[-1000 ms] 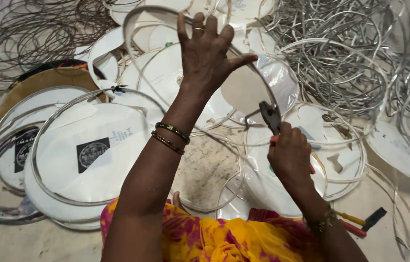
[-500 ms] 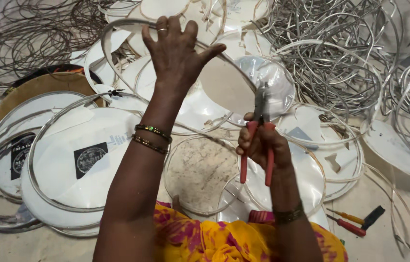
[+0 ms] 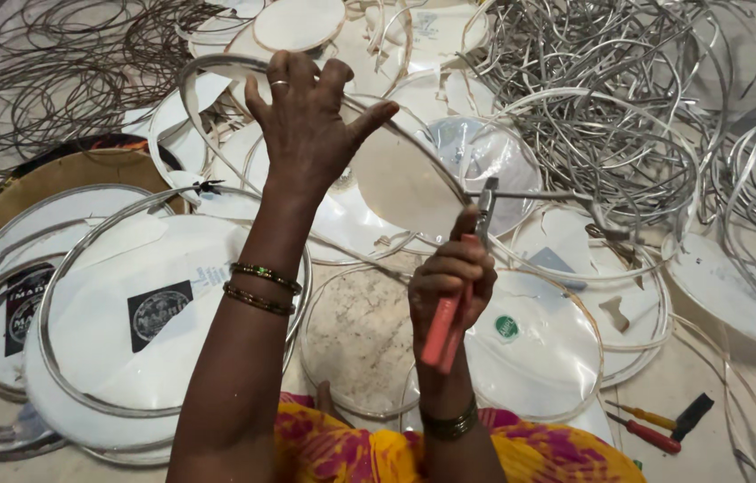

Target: The person assembles drum heads by inserting a plastic film into a metal ring and using a tool to tuck the edges into the frame.

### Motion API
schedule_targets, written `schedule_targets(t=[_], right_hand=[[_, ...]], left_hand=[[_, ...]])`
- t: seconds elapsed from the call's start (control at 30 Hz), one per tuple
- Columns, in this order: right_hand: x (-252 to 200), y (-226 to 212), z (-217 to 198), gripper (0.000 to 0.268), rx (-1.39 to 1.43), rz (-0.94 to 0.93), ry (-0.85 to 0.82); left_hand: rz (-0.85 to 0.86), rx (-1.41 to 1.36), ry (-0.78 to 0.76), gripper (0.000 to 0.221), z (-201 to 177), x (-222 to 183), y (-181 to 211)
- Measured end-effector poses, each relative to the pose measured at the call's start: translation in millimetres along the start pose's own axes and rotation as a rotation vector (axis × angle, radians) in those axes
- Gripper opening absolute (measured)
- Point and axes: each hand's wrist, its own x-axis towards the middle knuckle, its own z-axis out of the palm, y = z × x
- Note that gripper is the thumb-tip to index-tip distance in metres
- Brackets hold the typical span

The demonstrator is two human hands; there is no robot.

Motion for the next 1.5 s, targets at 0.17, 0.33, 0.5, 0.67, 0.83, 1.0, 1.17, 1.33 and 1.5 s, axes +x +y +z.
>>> schedule_targets(t=[0.17, 0.33, 0.5, 0.67, 0.83, 1.0, 1.17, 1.33, 1.5], right_hand=[[4.1, 8.5, -9.2, 0.048, 0.165, -0.092, -0.090], [5.7, 21.8, -16.5, 0.042, 0.354, -0.113, -0.194], [9.4, 35.7, -20.8, 0.029, 0.565, -0.118, -0.527], [-15.7, 9.1, 27.5, 0.028, 0.239, -0.119, -0.638], [-33.9, -79.1, 64.8, 0.033, 0.009, -0.193, -0.434], [-36.3, -205.8, 111.1, 0.022, -0.652, -0.252, 0.314], [-35.0, -309.9, 99.3, 0.024, -1.447, -0.189, 1.334], [-89.3, -396.8, 94.6, 0.024, -2.757, 0.761, 1.654], [-148.3, -429.3, 130.8, 0.039, -2.937, 0.672, 1.859]], left_hand=[[0.016, -0.038, 0.010, 0.069, 1.9, 2.6, 3.9], [0.023, -0.066, 0.008, 0.068, 6.2, 2.4, 4.7], [0.010, -0.087, 0.007, 0.067, 15.3, 5.1, 2.0], [-0.057, 0.050, -0.026, 0.071, 18.8, 5.6, -18.4], [-0.040, 0.074, -0.036, 0.070, 24.4, 6.1, -19.6], [-0.022, 0.095, -0.019, 0.073, 30.2, 9.0, -23.3], [-0.030, 0.030, -0.072, 0.073, 29.6, 12.2, -30.2], [-0.007, -0.001, -0.136, 0.068, 12.5, 7.3, -36.7], [0.058, -0.038, -0.114, 0.067, 1.2, 7.2, -44.8]])
